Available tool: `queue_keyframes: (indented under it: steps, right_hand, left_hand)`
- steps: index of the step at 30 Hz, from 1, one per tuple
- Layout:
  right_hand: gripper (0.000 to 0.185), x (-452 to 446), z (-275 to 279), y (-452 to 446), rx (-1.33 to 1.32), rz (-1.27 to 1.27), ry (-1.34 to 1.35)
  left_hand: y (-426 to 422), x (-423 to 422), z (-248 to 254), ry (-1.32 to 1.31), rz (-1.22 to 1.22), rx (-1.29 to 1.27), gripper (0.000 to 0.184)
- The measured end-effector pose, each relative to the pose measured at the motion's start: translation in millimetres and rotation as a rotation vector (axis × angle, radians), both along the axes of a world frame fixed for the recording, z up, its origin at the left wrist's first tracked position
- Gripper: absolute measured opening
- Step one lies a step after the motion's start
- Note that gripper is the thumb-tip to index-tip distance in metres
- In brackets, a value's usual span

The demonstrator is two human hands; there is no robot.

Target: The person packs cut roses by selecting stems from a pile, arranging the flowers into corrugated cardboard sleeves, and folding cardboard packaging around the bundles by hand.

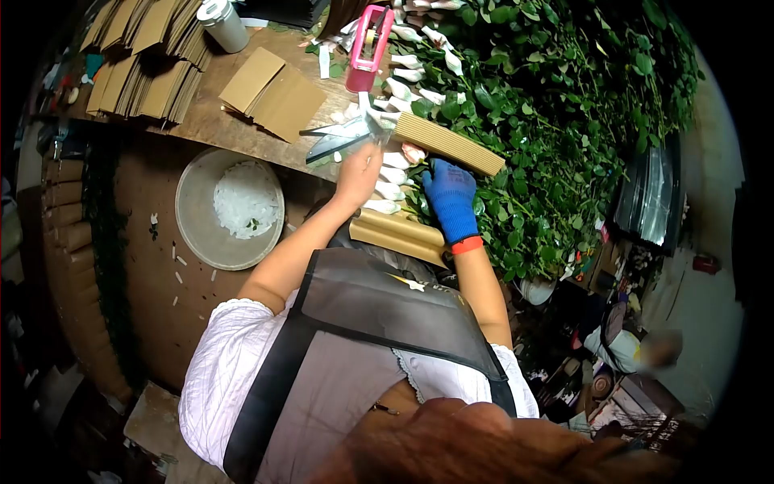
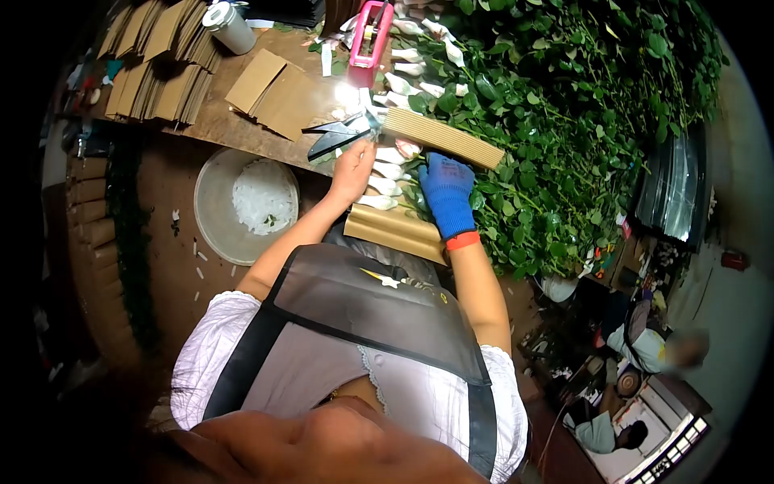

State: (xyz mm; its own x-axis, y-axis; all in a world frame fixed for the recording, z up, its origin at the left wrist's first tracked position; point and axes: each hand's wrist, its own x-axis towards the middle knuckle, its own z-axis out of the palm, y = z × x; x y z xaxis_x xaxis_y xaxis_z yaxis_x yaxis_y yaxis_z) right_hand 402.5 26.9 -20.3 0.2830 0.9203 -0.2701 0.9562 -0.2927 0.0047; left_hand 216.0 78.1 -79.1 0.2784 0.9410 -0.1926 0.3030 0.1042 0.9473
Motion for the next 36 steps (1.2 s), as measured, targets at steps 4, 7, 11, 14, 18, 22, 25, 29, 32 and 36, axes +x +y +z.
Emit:
queue_keyframes:
  steps: [4,7,11,14,18,22,25,29,32,36]
  right_hand:
    - [0.036,1.0,-1.0,-0.6,-0.013,-0.005,0.037]
    - [0.047,11.6,5.4,-4.0,-0.045,0.021,0.196]
    - [0.060,4.7,11.7,-6.5,-0.114,0.108,0.164]
    - [0.058,-7.3,4.9,-5.9,-0.157,0.090,0.047]
    - [0.054,-6.0,-0.3,-5.8,-0.175,0.091,0.000]
    - [0.049,-2.4,-3.0,-17.1,-0.013,0.132,0.023]
    - [0.047,-5.4,-1.8,-14.1,-0.045,0.130,0.004]
    - [0.048,-8.0,-6.6,-12.9,-0.047,0.165,-0.060]
    - [0.045,-4.7,-16.1,-11.2,-0.061,0.163,-0.075]
    - [0.052,0.0,-10.6,-21.5,0.044,0.125,0.062]
  left_hand:
    - [22.6,-23.2,-13.2,-0.239,0.237,0.041,0.021]
    - [32.3,-48.3,10.6,-0.227,0.001,-0.103,0.022]
    - [19.7,-34.9,24.0,0.255,-0.253,0.050,0.040]
    - [13.4,-22.1,29.5,0.280,-0.379,0.048,0.039]
    - [3.2,-27.7,-12.9,-0.045,-0.062,0.010,0.030]
    - [43.0,-73.5,0.8,-0.201,-0.068,-0.086,0.033]
    - [34.4,-54.9,42.8,0.197,-0.328,-0.002,0.037]
    - [17.0,-15.9,25.1,0.307,-0.481,0.266,0.036]
    - [13.2,-25.9,-24.8,0.080,-0.227,0.237,0.032]
    - [41.8,-78.0,15.6,-0.177,0.087,0.015,0.028]
